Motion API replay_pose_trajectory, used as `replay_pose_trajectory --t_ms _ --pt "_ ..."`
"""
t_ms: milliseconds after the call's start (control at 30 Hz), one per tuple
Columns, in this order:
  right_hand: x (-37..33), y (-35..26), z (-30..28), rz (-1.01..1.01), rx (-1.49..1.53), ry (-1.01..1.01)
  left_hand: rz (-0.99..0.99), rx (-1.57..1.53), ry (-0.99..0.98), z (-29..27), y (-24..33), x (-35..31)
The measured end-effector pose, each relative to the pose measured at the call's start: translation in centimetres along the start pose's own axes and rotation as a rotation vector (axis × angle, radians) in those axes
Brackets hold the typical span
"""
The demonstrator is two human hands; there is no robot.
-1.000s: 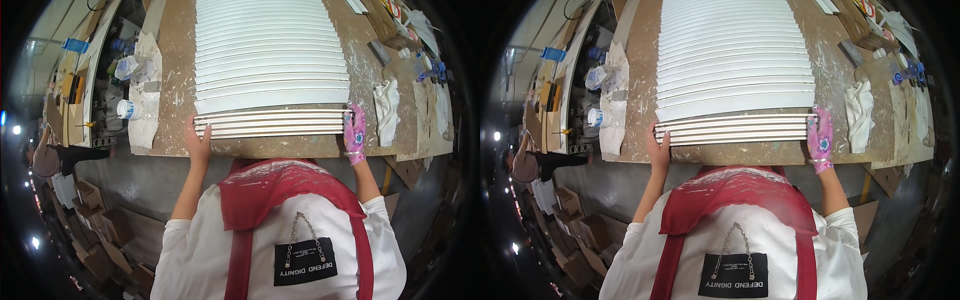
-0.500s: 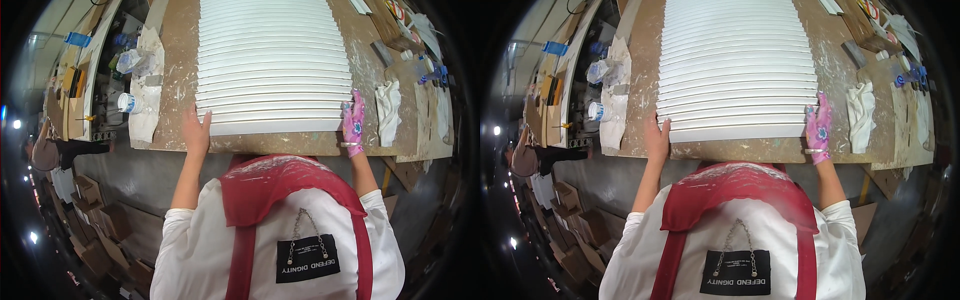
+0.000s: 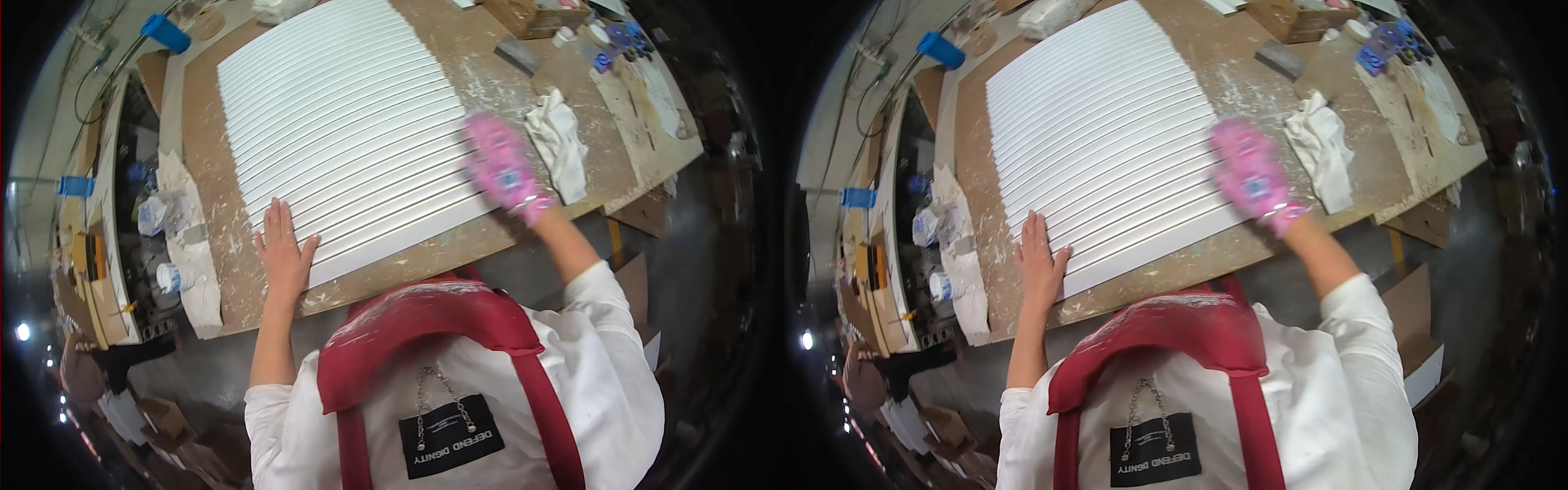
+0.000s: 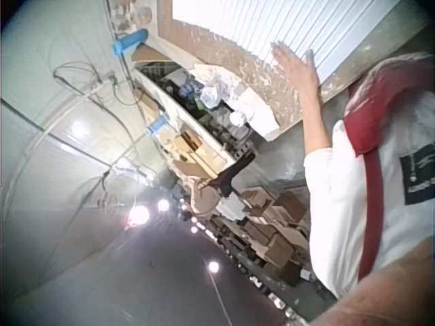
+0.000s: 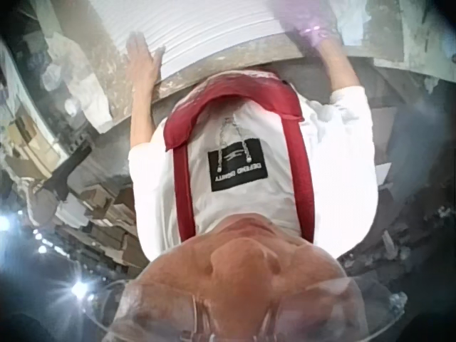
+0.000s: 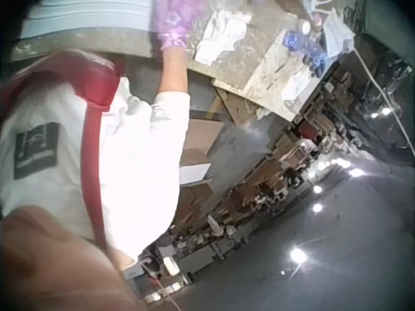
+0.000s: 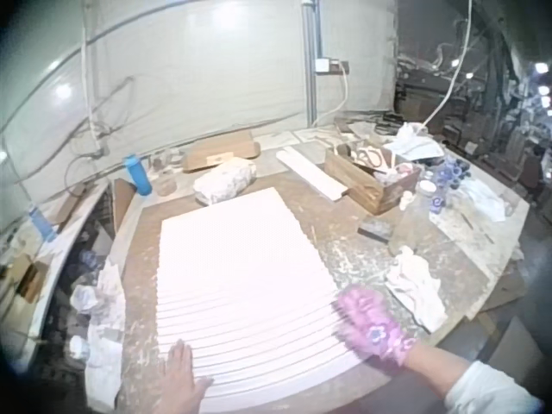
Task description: The person cleans a set of white furniture slats on a workbench by wiping them with a cloth, applying a liquid from a bottle to the cloth, and using a sanding block to smooth the surfaces.
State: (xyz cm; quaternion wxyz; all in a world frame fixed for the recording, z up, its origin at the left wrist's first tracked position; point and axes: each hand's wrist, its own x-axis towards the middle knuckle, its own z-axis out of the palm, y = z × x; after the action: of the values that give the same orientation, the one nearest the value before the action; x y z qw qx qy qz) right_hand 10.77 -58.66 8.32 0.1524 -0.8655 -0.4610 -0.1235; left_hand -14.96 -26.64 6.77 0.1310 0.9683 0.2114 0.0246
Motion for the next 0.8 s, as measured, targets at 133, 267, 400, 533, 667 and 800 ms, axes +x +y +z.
replay_pose_trajectory --t_ms 133,267,400,533,667,800 --pt "-3.6 10.2 -1.2 0.336 -0.327 0.201 0.198 0.091 0.018 -1.8 0.0 -1.6" --pt "-7.6 16.4 2.1 0.406 -0.509 -0.221 0.242 0.171 -0.132 -2.0 0.4 -1.1" --pt "-0.5 8.6 -1.5 0.423 0.104 0.203 0.196 0.152 -0.104 -1.3 -0.5 -1.7" --pt "8.7 -9.4 2.3 -0.073 0.045 -0.112 0.182 0.142 -0.087 -0.7 -1.1 -1.9" --pt "9.4 -16.8 6.0 -0.347 0.241 -0.331 0.182 0.087 -0.136 -1.0 -0.2 -1.2" --pt "4.2 -0.1 3.2 0.029 -0.492 -0.554 0.169 0.058 -0.105 -0.9 -1.0 -1.6"
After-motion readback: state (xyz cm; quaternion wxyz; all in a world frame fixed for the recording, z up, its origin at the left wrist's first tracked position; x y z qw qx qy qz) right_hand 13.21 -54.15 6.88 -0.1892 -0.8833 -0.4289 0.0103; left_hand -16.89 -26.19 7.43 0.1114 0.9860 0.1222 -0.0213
